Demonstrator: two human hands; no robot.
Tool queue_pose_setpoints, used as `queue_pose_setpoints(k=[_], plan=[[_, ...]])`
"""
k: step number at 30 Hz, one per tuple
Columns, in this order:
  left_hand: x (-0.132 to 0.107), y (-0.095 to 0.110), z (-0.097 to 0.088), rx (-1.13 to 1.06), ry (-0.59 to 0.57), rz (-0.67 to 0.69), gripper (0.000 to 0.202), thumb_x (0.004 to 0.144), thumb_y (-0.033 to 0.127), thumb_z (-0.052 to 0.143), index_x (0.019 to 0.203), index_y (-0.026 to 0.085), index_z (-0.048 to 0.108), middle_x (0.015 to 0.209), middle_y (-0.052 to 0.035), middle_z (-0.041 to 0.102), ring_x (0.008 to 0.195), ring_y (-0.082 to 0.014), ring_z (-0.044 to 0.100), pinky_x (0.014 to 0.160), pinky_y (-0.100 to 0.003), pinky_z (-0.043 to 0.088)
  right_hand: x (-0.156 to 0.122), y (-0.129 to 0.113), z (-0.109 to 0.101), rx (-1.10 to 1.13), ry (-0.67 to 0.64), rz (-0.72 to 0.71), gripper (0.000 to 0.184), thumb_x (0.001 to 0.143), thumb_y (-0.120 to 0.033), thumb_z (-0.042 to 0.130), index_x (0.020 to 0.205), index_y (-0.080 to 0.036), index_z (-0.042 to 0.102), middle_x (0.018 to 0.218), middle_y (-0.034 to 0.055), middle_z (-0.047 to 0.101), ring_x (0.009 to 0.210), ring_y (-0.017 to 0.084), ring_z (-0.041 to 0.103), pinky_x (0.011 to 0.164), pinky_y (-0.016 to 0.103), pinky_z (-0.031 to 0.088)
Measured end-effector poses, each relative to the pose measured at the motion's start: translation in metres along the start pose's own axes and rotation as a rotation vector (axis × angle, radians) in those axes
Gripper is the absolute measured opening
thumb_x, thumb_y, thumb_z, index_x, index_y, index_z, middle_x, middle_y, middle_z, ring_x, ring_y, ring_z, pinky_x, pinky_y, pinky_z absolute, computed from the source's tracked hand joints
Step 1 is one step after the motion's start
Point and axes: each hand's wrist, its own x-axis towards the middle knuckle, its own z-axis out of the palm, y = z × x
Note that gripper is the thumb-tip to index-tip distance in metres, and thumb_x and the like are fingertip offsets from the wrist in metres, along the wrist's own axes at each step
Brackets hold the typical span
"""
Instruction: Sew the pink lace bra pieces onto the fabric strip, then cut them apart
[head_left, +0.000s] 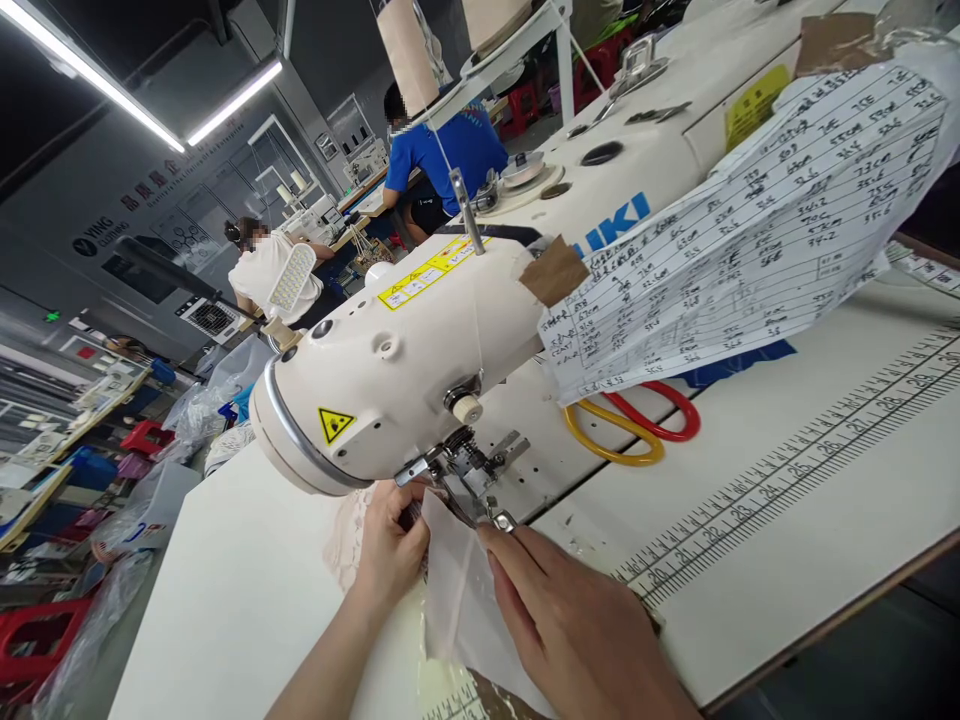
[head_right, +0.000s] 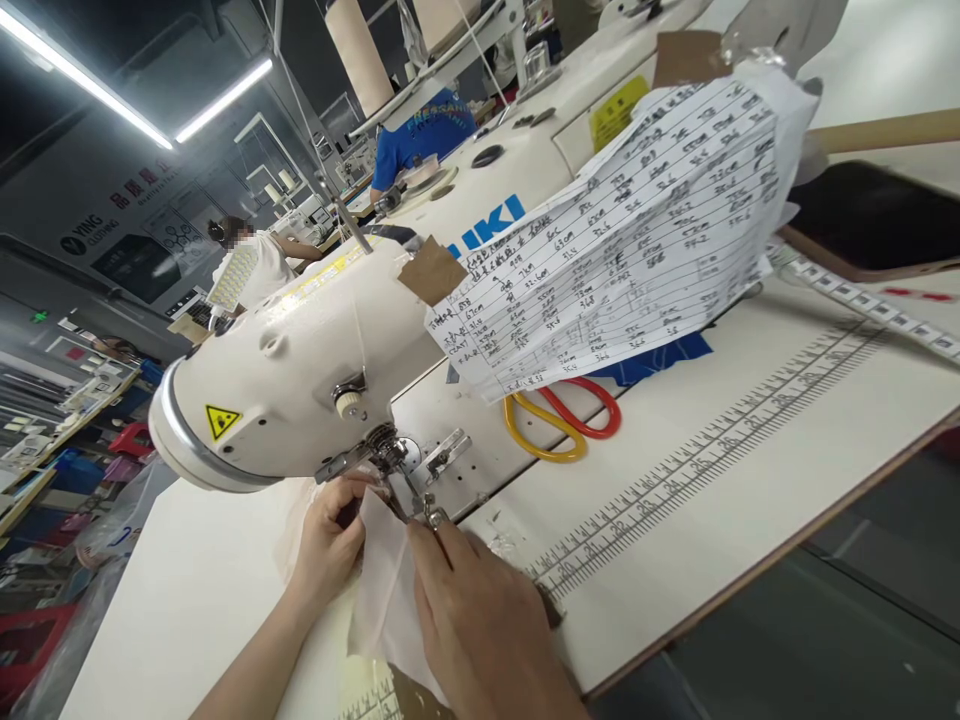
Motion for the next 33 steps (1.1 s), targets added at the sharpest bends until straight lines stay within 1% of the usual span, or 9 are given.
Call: queue_pose_setpoints(k=[5, 11, 14, 18, 24, 26, 28, 31, 33], plan=[[-0.004, -0.005, 0.002, 0.069, -0.007, 0.078, 0.024, 0.073, 0.011, 0.047, 0.088, 0.022, 0.063, 0.093, -0.0039, 0.070, 0.088, -0.0211, 0.063, 0.079, -0.034, 0.048, -0.001, -0.003, 0.001, -0.040, 0.003, -0.016, 0.033, 0.094, -0.008, 0.030, 0.101, -0.017, 0.061, 0.076, 0.0029, 0.065, 0.059, 0.016, 0.064, 0.048, 0.027, 0.041], [-0.006, -0.011, 0.004, 0.137, 0.021, 0.137, 0.028, 0.070, 0.007, 0.047, 0.089, 0.023, 0.061, 0.092, -0.0035, 0.069, 0.087, -0.0205, 0.063, 0.077, -0.033, 0.046, -0.004, -0.002, 0.003, -0.062, -0.004, -0.022, 0.032, 0.095, -0.007, 0.032, 0.107, -0.015, 0.062, 0.078, 0.0042, 0.066, 0.058, 0.016, 0.063, 0.049, 0.027, 0.041], [-0.004, -0.009, 0.003, 0.066, 0.011, 0.117, 0.022, 0.074, 0.007, 0.046, 0.083, 0.023, 0.060, 0.091, -0.0013, 0.069, 0.086, -0.0184, 0.063, 0.076, -0.031, 0.047, -0.004, -0.001, 0.002, -0.050, -0.010, -0.006, 0.033, 0.094, -0.006, 0.032, 0.106, -0.015, 0.061, 0.080, 0.0045, 0.066, 0.060, 0.015, 0.063, 0.050, 0.026, 0.041], [-0.001, -0.002, 0.001, 0.006, -0.001, 0.045, 0.014, 0.082, 0.013, 0.050, 0.077, 0.023, 0.059, 0.087, 0.0007, 0.070, 0.081, -0.0159, 0.065, 0.072, -0.027, 0.048, -0.003, -0.001, 0.002, -0.039, 0.004, 0.021, 0.033, 0.093, -0.005, 0.030, 0.103, -0.017, 0.060, 0.077, 0.0033, 0.066, 0.057, 0.014, 0.062, 0.049, 0.026, 0.039], [-0.002, -0.002, 0.002, 0.028, 0.032, 0.076, 0.014, 0.082, 0.013, 0.050, 0.076, 0.022, 0.059, 0.084, -0.0004, 0.070, 0.079, -0.0163, 0.065, 0.070, -0.027, 0.049, -0.001, -0.003, 0.003, -0.056, 0.009, 0.007, 0.033, 0.093, -0.006, 0.029, 0.098, -0.018, 0.060, 0.076, 0.0029, 0.064, 0.061, 0.016, 0.064, 0.050, 0.027, 0.041], [-0.003, -0.004, 0.002, 0.066, 0.047, 0.131, 0.016, 0.080, 0.010, 0.048, 0.078, 0.022, 0.059, 0.086, -0.0013, 0.069, 0.080, -0.0168, 0.065, 0.071, -0.028, 0.049, 0.000, -0.004, 0.004, -0.065, 0.023, 0.006, 0.033, 0.094, -0.006, 0.029, 0.096, -0.018, 0.060, 0.073, 0.0023, 0.063, 0.058, 0.016, 0.062, 0.049, 0.028, 0.040], [-0.003, -0.007, 0.002, 0.118, 0.065, 0.226, 0.018, 0.080, 0.007, 0.047, 0.080, 0.022, 0.058, 0.088, -0.0027, 0.069, 0.082, -0.0175, 0.064, 0.072, -0.030, 0.050, 0.001, -0.004, 0.004, -0.076, 0.040, 0.003, 0.034, 0.095, -0.006, 0.028, 0.095, -0.018, 0.060, 0.071, 0.0021, 0.062, 0.055, 0.016, 0.061, 0.048, 0.028, 0.039], [-0.003, -0.009, 0.002, 0.214, 0.079, 0.398, 0.017, 0.084, 0.007, 0.049, 0.088, 0.021, 0.057, 0.090, -0.0045, 0.068, 0.084, -0.0183, 0.063, 0.072, -0.032, 0.051, 0.002, -0.005, 0.005, -0.095, 0.056, -0.004, 0.035, 0.096, -0.007, 0.027, 0.095, -0.017, 0.061, 0.071, 0.0026, 0.062, 0.053, 0.017, 0.060, 0.047, 0.029, 0.039], [-0.002, -0.009, 0.001, 0.270, 0.062, 0.492, 0.019, 0.086, 0.006, 0.049, 0.095, 0.021, 0.057, 0.090, -0.0055, 0.067, 0.084, -0.0186, 0.063, 0.073, -0.033, 0.052, 0.002, -0.006, 0.006, -0.107, 0.053, -0.013, 0.035, 0.097, -0.008, 0.027, 0.096, -0.016, 0.061, 0.072, 0.0033, 0.063, 0.054, 0.017, 0.060, 0.048, 0.029, 0.040]])
